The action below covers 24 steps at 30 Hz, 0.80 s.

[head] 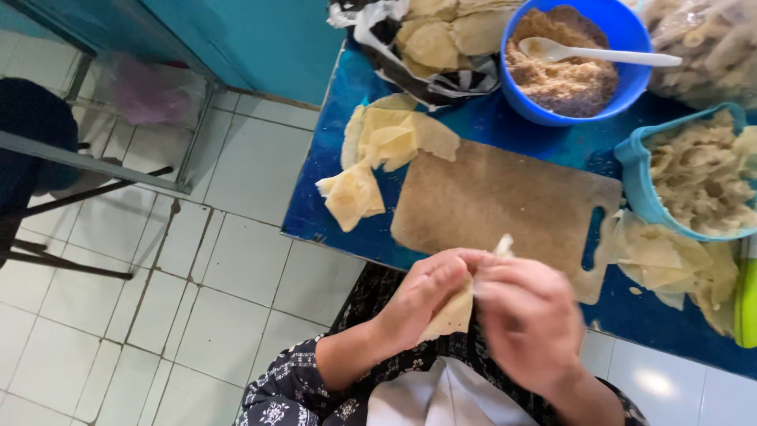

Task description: The person sits at a low blue table and seasons triangular cracker pieces, spooning brown seasoning powder from a blue bowl onto each piece with a white plastic spoon. They fold or press the seasoned pieces by hand and stack the finished pieces on a cutting board, working through the pile one piece at a time.

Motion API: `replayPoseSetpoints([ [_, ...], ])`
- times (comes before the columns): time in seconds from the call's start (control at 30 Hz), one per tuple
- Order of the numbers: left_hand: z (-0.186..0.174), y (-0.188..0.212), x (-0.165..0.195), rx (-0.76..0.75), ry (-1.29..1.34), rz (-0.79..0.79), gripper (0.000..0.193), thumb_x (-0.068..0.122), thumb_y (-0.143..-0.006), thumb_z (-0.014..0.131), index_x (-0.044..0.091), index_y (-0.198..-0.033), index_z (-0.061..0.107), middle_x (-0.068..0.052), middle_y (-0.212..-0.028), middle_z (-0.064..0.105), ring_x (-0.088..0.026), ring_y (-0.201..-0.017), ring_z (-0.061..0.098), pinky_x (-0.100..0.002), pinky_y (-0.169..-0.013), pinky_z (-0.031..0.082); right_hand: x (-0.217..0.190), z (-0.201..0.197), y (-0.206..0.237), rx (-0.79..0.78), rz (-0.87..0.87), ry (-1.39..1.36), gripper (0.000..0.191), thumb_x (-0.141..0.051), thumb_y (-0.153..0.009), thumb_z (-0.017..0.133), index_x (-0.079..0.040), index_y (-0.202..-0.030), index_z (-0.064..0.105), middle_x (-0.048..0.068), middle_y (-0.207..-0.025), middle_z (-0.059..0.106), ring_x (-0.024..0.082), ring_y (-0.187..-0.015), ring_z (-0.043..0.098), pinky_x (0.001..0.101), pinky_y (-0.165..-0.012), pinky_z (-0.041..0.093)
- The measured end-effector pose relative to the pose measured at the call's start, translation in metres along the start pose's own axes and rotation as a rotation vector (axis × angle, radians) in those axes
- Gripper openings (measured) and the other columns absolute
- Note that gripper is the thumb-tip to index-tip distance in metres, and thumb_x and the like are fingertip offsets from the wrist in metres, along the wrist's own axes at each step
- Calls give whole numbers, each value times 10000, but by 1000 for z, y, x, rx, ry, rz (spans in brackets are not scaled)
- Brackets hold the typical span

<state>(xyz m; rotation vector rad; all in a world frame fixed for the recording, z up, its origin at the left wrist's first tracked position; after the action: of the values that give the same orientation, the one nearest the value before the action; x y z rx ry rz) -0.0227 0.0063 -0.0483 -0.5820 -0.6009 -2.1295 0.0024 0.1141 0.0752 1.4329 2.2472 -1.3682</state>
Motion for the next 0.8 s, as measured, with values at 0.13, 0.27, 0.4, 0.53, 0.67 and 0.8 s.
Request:
replayPoseSetpoints([
  [0.13, -10, 4, 25, 13, -245, 163, 264, 192, -1052, 600, 1, -1232, 631, 12, -1117, 688, -27, -1032, 613, -207, -928, 497, -35, 26, -7, -309, -297, 55, 322, 10, -863, 626, 61, -1180, 647, 234, -1223, 682, 364, -1215, 641, 487, -1096, 433],
  [0.27, -17, 5, 46, 52, -424, 226, 200, 142, -1077, 610, -13, -1198, 649, 13, -1050, 685, -25, -960, 596, -204, -852, 491, -19, 4, -19, -190, -98, -372, 244, 30, -997, 494, 1, -1214, 602, 167, -1263, 670, 263, -1267, 670, 442, -1194, 480],
  [0.4, -6, -5, 65, -36, -556, 226, 191, 135, -1078, 612, 4, -1213, 643, 46, -1008, 659, -3, -908, 578, -192, -788, 489, 67, 44, -13, -210, 662, -902, 339, -62, -968, 525, 44, -1285, 583, 140, -1276, 662, 216, -1206, 644, 388, -1074, 484],
  [0.53, -3, -17, 88, 5, -977, 230, 207, 143, -1015, 640, 16, -1165, 701, -28, -834, 683, -68, -674, 576, -243, -589, 471, 106, 85, 0, -401, 950, -1139, 245, -35, -948, 627, 78, -1161, 672, 123, -1060, 733, 184, -962, 710, 360, -864, 573],
  [0.67, 8, -18, 120, 106, -1346, 564, 209, 166, -989, 669, 28, -1145, 689, -119, -943, 742, -229, -786, 724, -314, -665, 561, 133, 78, -15, -371, 786, -571, 189, -105, -937, 712, 32, -1067, 724, 37, -915, 719, 68, -775, 657, 265, -649, 583],
  [0.8, 0, -30, 130, 220, -1610, 581, 224, 206, -965, 669, 47, -1121, 683, -137, -909, 742, -350, -812, 730, -412, -660, 560, 134, 81, -37, -368, 698, -274, 152, -127, -957, 710, 5, -1029, 732, 31, -753, 690, 65, -617, 611, 250, -528, 493],
])
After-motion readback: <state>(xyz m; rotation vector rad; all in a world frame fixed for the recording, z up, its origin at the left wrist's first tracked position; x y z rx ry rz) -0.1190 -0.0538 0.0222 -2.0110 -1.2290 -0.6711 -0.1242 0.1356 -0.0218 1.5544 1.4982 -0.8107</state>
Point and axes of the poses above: each hand's wrist, its own y-axis away from the middle knuckle, its own z-axis out of the palm, x = y × z, the point moved 9 cm from there along -y, towards the middle knuckle
